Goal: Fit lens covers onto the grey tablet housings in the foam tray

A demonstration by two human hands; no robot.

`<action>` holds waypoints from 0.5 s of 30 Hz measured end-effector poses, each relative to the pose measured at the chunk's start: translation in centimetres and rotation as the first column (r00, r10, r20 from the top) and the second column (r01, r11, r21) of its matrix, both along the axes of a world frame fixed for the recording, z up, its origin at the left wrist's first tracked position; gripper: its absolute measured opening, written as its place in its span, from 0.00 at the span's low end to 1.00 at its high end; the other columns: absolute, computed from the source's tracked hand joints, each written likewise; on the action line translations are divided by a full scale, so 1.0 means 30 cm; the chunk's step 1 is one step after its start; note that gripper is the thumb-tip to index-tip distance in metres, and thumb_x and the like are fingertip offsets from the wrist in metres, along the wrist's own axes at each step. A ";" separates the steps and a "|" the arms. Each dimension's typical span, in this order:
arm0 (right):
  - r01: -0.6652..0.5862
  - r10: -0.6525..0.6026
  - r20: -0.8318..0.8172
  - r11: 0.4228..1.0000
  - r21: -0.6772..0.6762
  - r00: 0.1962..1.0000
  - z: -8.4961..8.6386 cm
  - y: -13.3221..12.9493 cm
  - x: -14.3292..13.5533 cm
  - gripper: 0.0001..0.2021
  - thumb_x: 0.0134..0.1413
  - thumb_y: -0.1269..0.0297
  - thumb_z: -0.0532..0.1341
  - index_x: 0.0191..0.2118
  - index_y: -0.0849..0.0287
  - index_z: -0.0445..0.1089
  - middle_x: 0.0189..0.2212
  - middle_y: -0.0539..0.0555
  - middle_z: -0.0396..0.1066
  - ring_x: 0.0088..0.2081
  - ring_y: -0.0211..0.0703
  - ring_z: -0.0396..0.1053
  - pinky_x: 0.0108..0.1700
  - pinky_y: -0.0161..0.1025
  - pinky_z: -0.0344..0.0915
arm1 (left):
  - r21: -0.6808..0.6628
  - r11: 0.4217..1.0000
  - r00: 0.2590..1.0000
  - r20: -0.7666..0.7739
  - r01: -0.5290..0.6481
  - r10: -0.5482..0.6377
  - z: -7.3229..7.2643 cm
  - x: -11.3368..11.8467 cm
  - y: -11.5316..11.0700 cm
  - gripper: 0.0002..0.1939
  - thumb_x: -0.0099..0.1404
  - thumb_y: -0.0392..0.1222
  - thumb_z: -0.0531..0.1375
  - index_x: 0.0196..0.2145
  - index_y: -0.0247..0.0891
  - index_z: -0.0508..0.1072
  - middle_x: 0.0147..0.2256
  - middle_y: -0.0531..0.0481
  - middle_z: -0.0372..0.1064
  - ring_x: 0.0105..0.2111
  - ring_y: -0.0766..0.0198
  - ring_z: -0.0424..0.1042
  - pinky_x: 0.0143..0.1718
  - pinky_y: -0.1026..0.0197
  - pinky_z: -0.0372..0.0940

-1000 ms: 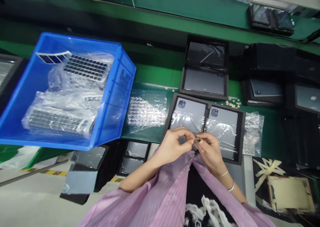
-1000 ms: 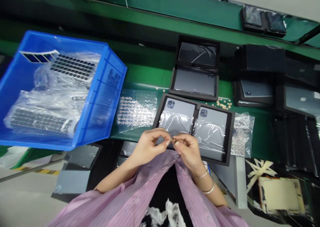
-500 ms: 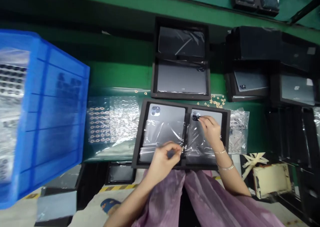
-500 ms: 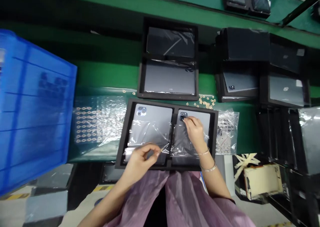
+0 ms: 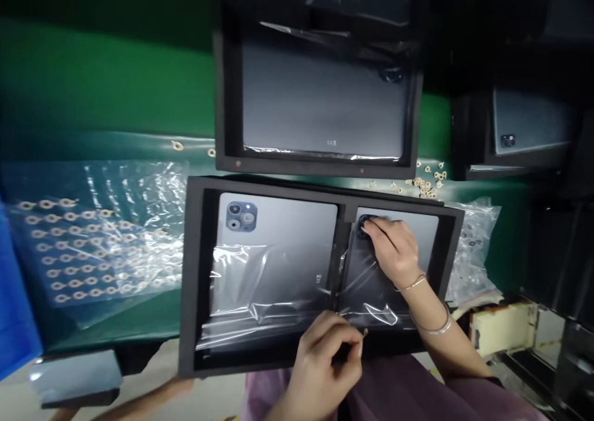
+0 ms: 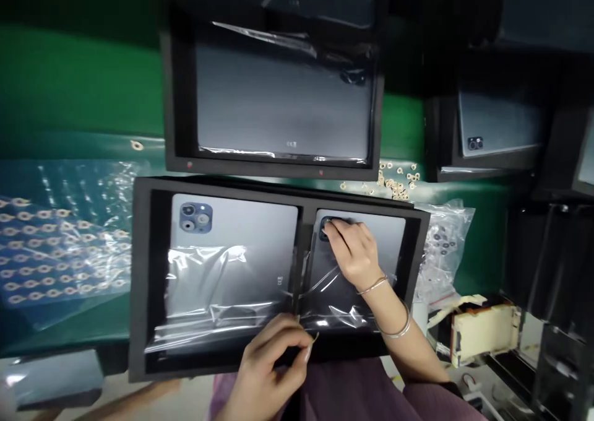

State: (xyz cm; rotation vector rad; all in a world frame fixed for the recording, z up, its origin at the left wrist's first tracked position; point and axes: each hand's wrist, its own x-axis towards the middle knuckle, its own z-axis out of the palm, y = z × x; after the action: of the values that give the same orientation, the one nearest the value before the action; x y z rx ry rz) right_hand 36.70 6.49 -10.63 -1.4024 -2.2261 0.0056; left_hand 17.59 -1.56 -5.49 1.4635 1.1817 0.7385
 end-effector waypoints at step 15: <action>0.083 -0.107 -0.086 0.966 -0.245 0.991 0.049 0.001 -0.012 0.17 0.60 0.75 0.55 0.52 0.54 0.68 0.39 0.56 0.70 0.37 0.42 0.68 0.39 0.40 0.64 | 0.021 1.000 0.999 0.033 -0.001 0.001 -0.036 0.031 0.007 0.09 0.56 0.27 0.55 0.28 0.40 0.67 0.23 0.52 0.68 0.25 0.67 0.68 0.28 0.66 0.66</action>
State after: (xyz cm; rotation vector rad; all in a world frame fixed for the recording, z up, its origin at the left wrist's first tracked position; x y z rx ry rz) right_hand 36.33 6.52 -9.17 -1.5984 -2.1298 0.3162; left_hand 18.53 -1.34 -6.56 1.4627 1.1531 0.7747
